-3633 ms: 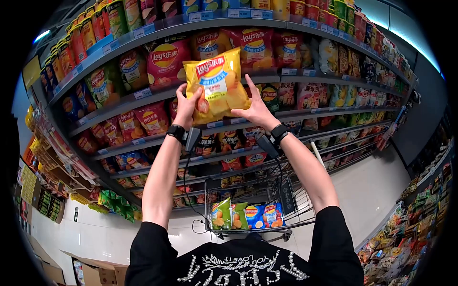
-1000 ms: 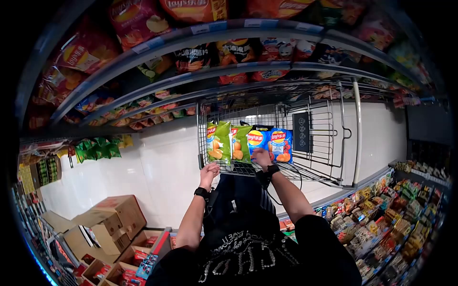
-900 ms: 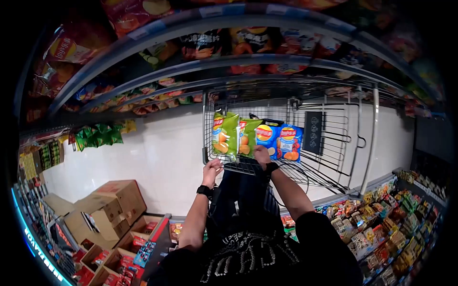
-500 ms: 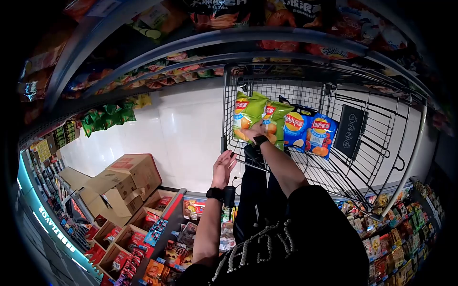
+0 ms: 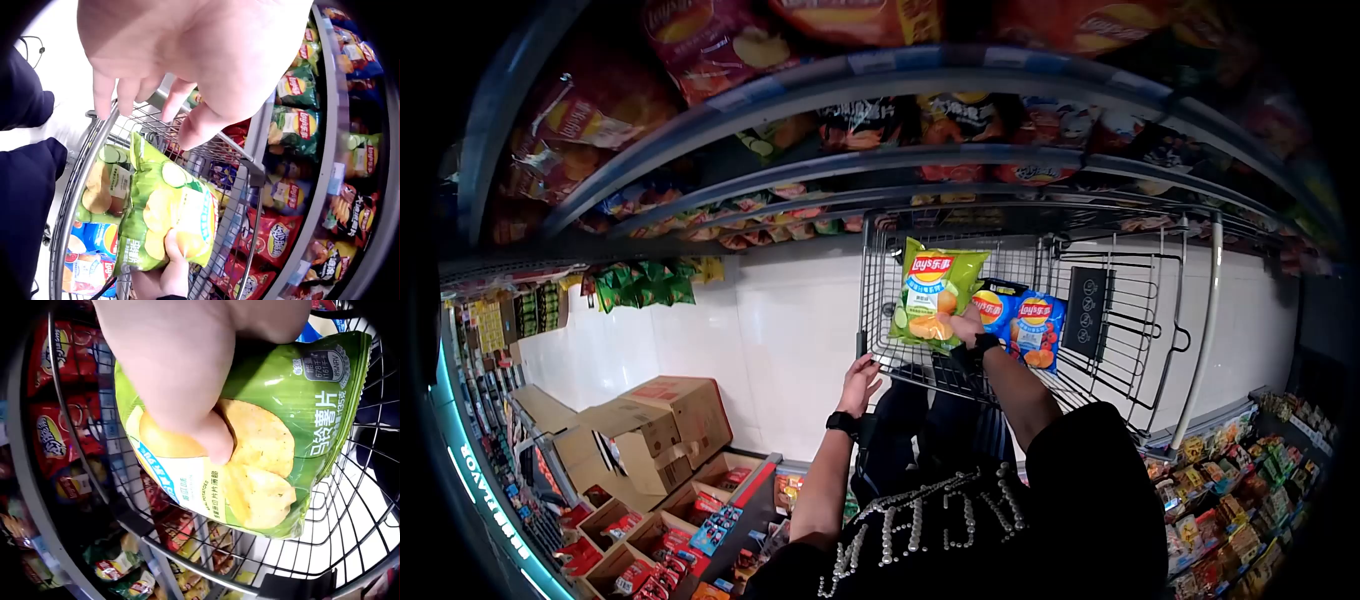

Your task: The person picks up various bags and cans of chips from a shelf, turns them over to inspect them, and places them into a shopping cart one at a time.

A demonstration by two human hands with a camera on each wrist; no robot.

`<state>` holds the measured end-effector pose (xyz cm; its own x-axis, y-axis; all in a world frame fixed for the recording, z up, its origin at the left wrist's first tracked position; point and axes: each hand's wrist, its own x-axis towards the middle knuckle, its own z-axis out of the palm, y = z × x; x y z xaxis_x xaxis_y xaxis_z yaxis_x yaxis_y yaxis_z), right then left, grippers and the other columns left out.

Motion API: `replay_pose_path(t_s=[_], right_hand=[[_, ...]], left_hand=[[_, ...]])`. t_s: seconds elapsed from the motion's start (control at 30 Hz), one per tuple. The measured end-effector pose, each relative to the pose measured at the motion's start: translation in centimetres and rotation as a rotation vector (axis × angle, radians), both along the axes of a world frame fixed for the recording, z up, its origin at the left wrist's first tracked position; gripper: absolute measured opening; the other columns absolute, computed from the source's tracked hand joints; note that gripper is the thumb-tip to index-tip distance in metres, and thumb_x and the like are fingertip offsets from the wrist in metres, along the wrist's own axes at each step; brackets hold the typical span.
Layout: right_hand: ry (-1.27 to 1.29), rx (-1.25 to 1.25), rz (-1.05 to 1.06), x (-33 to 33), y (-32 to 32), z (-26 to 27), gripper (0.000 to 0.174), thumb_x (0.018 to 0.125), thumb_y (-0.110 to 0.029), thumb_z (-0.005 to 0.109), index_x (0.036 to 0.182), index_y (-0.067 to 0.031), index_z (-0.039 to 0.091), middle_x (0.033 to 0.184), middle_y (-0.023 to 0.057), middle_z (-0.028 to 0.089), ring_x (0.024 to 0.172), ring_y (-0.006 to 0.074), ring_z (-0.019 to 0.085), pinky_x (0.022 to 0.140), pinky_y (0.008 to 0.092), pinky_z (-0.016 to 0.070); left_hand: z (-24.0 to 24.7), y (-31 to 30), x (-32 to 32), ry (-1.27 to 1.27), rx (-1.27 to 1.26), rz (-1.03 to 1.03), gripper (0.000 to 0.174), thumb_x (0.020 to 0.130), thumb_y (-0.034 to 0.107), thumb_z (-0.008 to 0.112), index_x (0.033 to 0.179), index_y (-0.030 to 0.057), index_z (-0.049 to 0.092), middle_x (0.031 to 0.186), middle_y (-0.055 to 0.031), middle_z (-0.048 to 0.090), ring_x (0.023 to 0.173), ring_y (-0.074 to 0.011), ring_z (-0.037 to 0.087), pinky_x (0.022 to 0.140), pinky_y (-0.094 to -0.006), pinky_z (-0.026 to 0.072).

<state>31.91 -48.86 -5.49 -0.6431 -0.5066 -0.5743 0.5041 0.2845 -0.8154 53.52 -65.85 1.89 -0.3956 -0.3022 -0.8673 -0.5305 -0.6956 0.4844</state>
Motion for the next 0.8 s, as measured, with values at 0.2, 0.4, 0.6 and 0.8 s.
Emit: replay_pose_path(t_s=[0.2,0.4,0.6,0.8], right_hand=[[-0.024,-0.226,-0.14,0.5,1.0,9.5,0.046,0.076,-0.004,0.069,0.119,-0.0011,0.051,0.111,0.0068,0.06,0.102,0.0175,0.057,0.089,0.0302,0.0443],[0.189,-0.242,-0.061,4.2,0.0,17.4,0.049,0.073,-0.007,0.072,0.118,-0.0022,0.052,0.112,0.0061,0.06,0.102,0.0158,0.055,0.089,0.0288,0.0422],[0.228,-0.201,-0.073,9.1,-2.7,22.5,0.063,0.069,-0.009,0.075,0.125,-0.005,0.046,0.119,0.0055,0.056,0.11,0.0161,0.05,0.096,0.0278,0.0373],[0.26,-0.329,-0.183,11.8,-2.9,23.0,0.065,0.07,-0.007,0.074,0.127,-0.0046,0.044,0.121,0.0056,0.055,0.11,0.0161,0.05,0.096,0.0282,0.0378]], left_hand=[[4.1,-4.3,-3.6,0.105,-0.064,-0.233,0.053,0.083,0.022,0.059,0.131,0.0105,0.039,0.121,-0.0084,0.051,0.118,-0.0231,0.045,0.099,-0.0428,0.0329],[10.4,-7.7,-8.3,0.316,-0.205,-0.513,0.093,0.074,0.024,0.074,0.142,0.0043,0.015,0.138,-0.0185,0.036,0.123,-0.0273,0.042,0.1,-0.0445,0.0329],[14.8,-9.3,-8.1,0.596,-0.128,-0.683,0.057,0.079,0.013,0.069,0.127,-0.001,0.041,0.118,-0.0092,0.056,0.106,-0.0189,0.055,0.091,-0.0307,0.0435],[16.5,-10.0,-8.5,0.591,-0.06,-0.759,0.048,0.087,0.033,0.06,0.119,-0.0007,0.049,0.113,-0.0108,0.059,0.099,-0.0217,0.06,0.085,-0.035,0.0485]])
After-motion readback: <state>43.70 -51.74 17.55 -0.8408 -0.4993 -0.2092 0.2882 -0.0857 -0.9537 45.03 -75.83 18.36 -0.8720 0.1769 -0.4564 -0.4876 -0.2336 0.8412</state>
